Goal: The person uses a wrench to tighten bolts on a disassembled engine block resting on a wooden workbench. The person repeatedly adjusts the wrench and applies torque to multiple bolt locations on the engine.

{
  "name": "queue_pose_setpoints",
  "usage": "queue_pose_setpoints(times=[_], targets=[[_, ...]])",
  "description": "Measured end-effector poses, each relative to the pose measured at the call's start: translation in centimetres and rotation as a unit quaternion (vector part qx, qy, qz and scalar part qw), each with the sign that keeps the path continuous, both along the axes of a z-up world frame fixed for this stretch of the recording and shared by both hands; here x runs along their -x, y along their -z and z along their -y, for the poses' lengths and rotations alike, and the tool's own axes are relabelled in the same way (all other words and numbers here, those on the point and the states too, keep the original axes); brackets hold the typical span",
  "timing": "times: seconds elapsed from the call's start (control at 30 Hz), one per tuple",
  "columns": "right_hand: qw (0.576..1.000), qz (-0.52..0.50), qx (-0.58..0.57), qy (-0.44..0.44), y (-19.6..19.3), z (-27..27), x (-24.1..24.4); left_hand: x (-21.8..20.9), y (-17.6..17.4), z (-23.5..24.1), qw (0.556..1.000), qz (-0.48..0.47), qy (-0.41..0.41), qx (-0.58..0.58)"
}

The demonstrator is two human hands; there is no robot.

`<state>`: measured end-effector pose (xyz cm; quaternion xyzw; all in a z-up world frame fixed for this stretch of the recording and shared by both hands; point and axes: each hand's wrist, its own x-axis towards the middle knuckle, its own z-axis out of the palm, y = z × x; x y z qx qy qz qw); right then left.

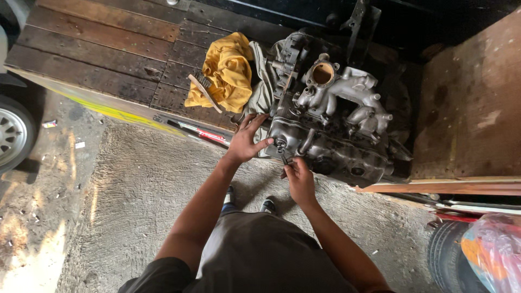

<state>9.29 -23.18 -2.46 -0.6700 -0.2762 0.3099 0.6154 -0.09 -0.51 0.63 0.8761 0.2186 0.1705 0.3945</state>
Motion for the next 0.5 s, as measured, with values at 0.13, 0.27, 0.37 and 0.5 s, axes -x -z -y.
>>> queue_pose_setpoints(times=[0.13,0.27,0.37,0.5], targets=[[1.0,0.013,0.021,0.0,-0.6,-0.1,0.4,-0.2,0.1,0.0,0.999,-0.037,-0.002,0.0],[1.0,0.02,0.014,-0.004,-1.3,-0.1,0.4,-0.1,0.1,-0.1,0.999,-0.037,-0.002,0.001],[0.999,0.036,0.031,-0.005,-1.4,-0.2,0.3,-0.1,0.2,0.0,1.0,-0.022,-0.003,0.001],[0.999,0.021,0.039,0.031,-1.6,-0.6,1.1,0.0,0.2,-0.1,1.0,-0.012,0.004,0.003]])
